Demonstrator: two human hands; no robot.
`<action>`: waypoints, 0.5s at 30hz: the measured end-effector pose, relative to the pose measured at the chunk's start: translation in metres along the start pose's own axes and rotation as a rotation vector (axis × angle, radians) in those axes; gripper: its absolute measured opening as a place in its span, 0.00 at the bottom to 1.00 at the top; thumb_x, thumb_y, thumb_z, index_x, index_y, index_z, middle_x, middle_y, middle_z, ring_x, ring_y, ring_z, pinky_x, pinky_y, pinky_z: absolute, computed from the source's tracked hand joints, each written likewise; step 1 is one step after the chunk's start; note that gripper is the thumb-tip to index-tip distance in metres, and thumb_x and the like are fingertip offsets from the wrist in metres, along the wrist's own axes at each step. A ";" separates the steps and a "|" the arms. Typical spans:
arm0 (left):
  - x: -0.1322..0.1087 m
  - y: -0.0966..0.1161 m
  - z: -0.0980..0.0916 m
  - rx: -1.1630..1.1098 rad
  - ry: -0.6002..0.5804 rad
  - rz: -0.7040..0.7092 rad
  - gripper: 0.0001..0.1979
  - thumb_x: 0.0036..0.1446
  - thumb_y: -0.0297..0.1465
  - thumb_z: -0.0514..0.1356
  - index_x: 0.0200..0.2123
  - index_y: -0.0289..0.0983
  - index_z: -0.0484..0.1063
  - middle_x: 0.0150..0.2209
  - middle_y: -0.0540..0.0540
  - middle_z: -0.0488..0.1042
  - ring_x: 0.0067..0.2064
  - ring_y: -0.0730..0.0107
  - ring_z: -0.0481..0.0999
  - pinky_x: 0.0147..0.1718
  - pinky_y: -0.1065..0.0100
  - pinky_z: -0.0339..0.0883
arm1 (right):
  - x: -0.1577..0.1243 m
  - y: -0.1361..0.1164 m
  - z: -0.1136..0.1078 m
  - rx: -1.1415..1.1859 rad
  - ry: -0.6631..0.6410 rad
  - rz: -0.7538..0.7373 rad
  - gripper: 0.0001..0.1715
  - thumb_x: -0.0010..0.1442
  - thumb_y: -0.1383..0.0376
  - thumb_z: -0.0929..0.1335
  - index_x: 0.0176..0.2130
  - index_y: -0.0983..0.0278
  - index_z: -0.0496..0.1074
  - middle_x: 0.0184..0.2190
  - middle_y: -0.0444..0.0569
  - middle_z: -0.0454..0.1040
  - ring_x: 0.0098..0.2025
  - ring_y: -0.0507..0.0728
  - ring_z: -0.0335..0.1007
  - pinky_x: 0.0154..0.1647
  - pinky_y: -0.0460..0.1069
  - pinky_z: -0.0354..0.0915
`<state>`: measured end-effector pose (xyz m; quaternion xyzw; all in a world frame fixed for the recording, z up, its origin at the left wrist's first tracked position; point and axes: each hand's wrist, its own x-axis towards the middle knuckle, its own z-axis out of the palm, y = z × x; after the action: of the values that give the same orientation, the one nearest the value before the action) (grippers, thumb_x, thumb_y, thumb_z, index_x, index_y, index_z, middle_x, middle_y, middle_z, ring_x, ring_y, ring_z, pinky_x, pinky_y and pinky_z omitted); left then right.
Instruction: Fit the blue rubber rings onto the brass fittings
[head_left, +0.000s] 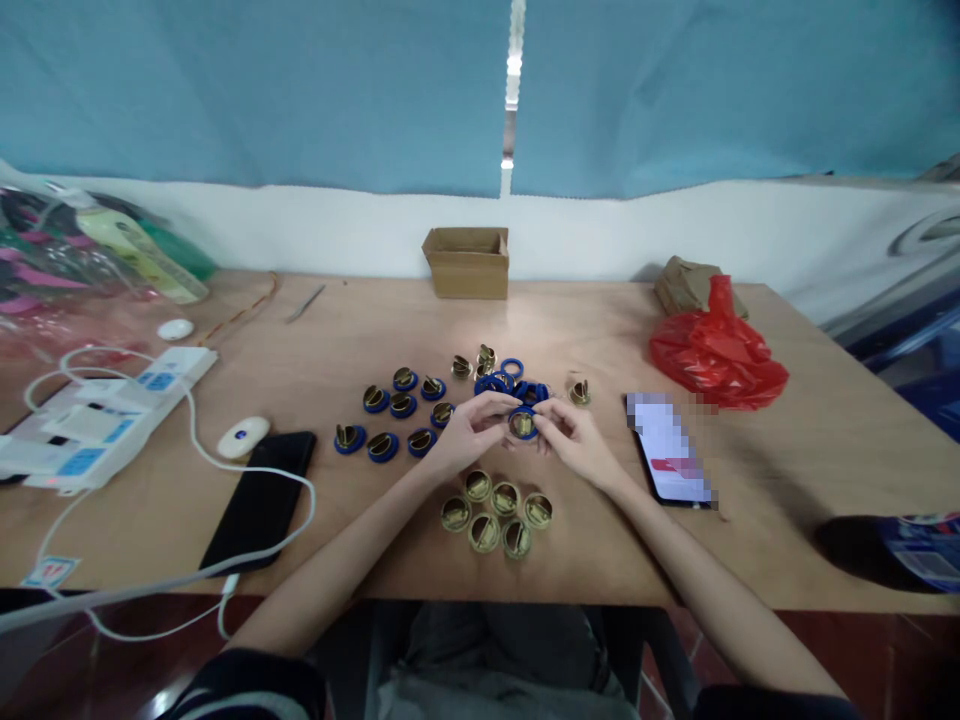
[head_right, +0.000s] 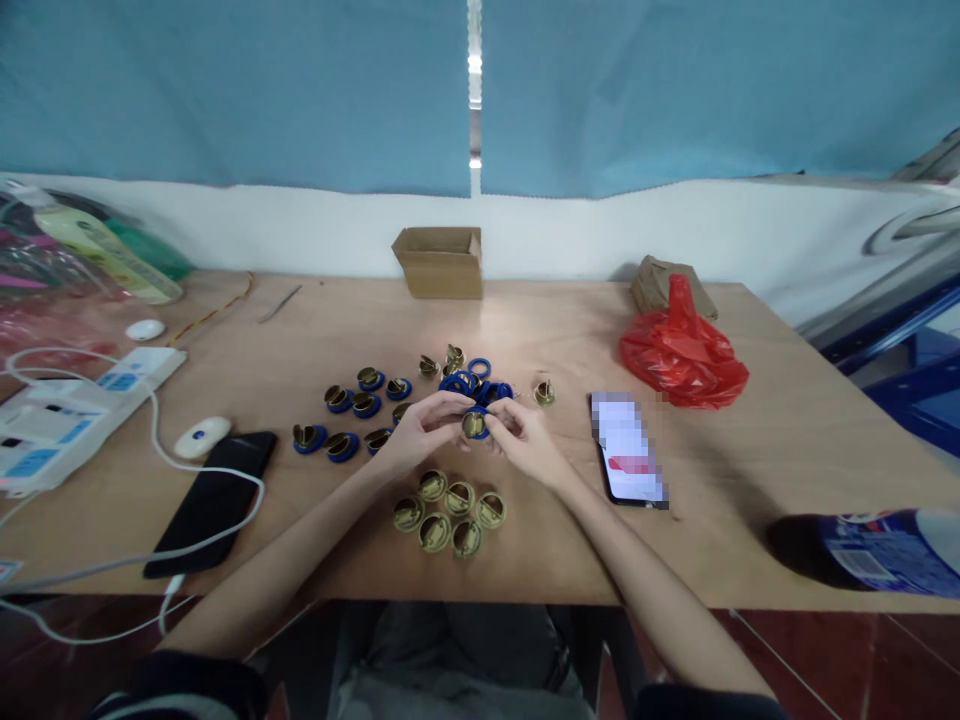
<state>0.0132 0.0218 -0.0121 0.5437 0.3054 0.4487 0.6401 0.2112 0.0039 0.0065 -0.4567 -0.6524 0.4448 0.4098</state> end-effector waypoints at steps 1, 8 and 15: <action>0.000 0.001 0.000 -0.001 -0.001 -0.004 0.16 0.55 0.31 0.68 0.47 0.34 0.75 0.47 0.39 0.82 0.42 0.60 0.84 0.34 0.65 0.82 | 0.000 -0.001 0.000 -0.022 0.001 -0.007 0.15 0.65 0.53 0.67 0.36 0.62 0.70 0.21 0.41 0.71 0.21 0.52 0.69 0.23 0.47 0.67; -0.001 0.005 0.002 0.000 0.040 -0.057 0.16 0.58 0.35 0.66 0.48 0.35 0.74 0.48 0.40 0.82 0.29 0.71 0.82 0.28 0.67 0.82 | -0.002 -0.003 0.001 -0.080 -0.006 -0.017 0.14 0.66 0.55 0.66 0.36 0.62 0.70 0.21 0.41 0.70 0.21 0.52 0.69 0.23 0.47 0.66; 0.001 0.002 0.000 -0.011 0.161 -0.008 0.16 0.56 0.38 0.68 0.43 0.35 0.73 0.42 0.42 0.83 0.28 0.69 0.82 0.26 0.66 0.83 | 0.001 0.005 0.005 0.078 -0.127 0.029 0.16 0.66 0.51 0.66 0.39 0.61 0.69 0.23 0.42 0.73 0.22 0.52 0.69 0.24 0.47 0.68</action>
<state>0.0138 0.0229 -0.0102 0.5011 0.3553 0.4900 0.6185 0.2075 0.0046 0.0002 -0.4205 -0.6526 0.5040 0.3785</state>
